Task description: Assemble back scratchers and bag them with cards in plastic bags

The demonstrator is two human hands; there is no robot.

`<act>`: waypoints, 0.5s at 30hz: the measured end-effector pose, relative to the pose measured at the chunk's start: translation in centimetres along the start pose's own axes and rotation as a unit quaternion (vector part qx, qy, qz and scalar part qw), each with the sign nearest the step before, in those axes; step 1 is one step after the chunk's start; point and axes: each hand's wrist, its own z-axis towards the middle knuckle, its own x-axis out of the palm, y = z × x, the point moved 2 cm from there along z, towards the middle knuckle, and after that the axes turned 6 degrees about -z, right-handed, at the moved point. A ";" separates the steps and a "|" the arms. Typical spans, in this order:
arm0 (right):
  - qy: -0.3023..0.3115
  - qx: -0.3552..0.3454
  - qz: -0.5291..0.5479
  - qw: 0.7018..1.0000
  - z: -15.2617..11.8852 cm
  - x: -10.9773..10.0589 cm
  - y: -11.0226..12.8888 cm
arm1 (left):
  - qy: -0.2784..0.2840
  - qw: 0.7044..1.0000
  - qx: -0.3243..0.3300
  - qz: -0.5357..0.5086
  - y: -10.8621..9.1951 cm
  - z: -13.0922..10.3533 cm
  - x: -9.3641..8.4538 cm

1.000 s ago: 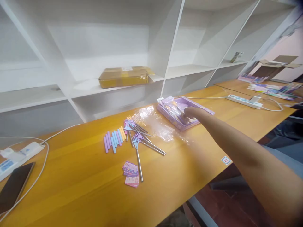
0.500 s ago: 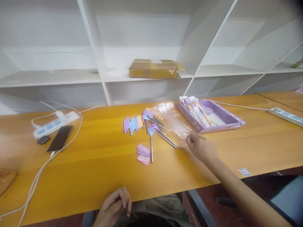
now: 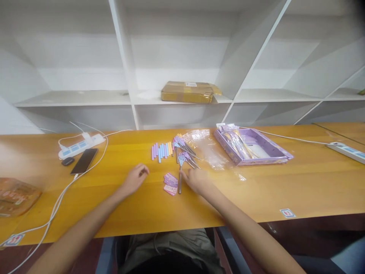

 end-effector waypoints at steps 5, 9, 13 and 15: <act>-0.024 0.033 0.001 0.999 2.9 -0.5 -0.8 | -0.072 0.993 -0.016 0.096 3.4 8.6 -0.1; -0.038 0.082 0.010 0.996 4.4 0.0 -3.0 | -0.084 0.984 -0.019 0.158 4.7 11.3 1.1; -0.030 0.102 0.021 0.994 5.4 1.5 -4.4 | -0.073 0.978 -0.010 0.196 5.5 11.7 2.0; -0.021 0.107 0.030 0.994 5.6 2.2 -5.1 | -0.070 0.976 -0.012 0.207 5.8 11.7 2.1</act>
